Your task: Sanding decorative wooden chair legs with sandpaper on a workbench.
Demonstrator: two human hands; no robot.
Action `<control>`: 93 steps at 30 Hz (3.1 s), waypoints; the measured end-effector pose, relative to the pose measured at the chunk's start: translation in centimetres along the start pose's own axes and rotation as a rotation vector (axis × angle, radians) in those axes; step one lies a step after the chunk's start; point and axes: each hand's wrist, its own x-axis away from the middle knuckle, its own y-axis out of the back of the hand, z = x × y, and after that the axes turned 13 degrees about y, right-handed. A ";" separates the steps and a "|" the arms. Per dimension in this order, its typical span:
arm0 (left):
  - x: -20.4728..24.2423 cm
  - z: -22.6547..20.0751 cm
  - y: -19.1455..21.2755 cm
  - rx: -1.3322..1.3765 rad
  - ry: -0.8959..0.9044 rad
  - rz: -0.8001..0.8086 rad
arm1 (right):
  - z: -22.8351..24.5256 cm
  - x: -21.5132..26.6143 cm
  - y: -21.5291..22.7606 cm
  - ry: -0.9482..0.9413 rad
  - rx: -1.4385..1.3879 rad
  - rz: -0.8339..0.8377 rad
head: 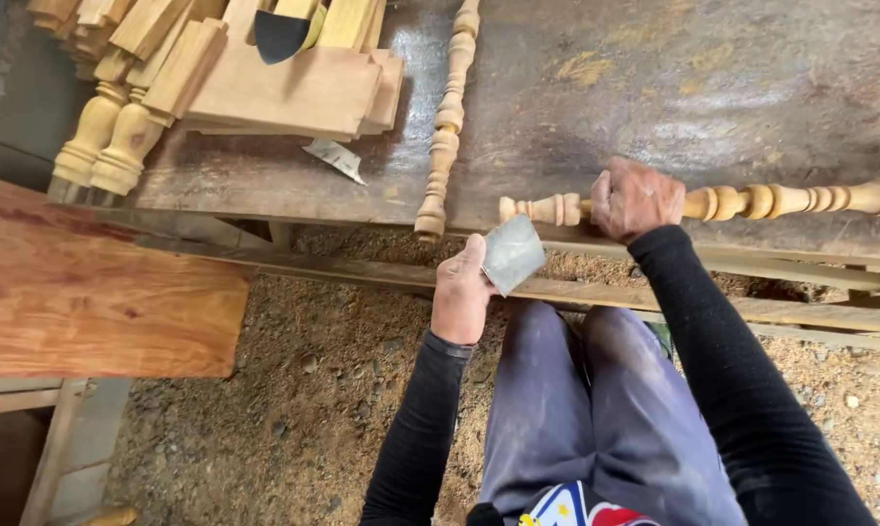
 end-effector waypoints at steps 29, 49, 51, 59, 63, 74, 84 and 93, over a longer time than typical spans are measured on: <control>-1.7 2.8 -8.4 -0.308 -0.229 -0.329 | -1.2 6.3 3.9 0.145 -0.463 -0.137; -4.4 3.7 -15.9 -0.161 -0.316 -0.278 | -2.2 6.5 3.1 0.144 -0.520 -0.056; -4.1 4.5 -16.4 -0.259 -0.165 -0.387 | -1.6 6.3 3.7 0.133 -0.534 -0.072; -2.7 5.2 -17.1 -0.466 -0.749 -0.533 | -3.0 6.2 4.8 0.203 -0.859 -0.057; -2.7 4.3 -13.6 -0.259 -0.282 -0.212 | -2.4 6.0 5.3 0.288 -0.784 -0.068; -6.6 2.8 -4.4 -0.597 -0.528 -0.546 | -0.5 0.2 2.7 0.210 -0.009 0.284; -15.3 3.9 -5.6 -1.173 -0.567 -0.556 | -0.8 0.8 1.9 0.446 -0.145 0.074; -13.9 0.4 -4.1 -1.169 -0.543 -0.352 | -0.8 0.4 1.6 0.346 -0.073 0.139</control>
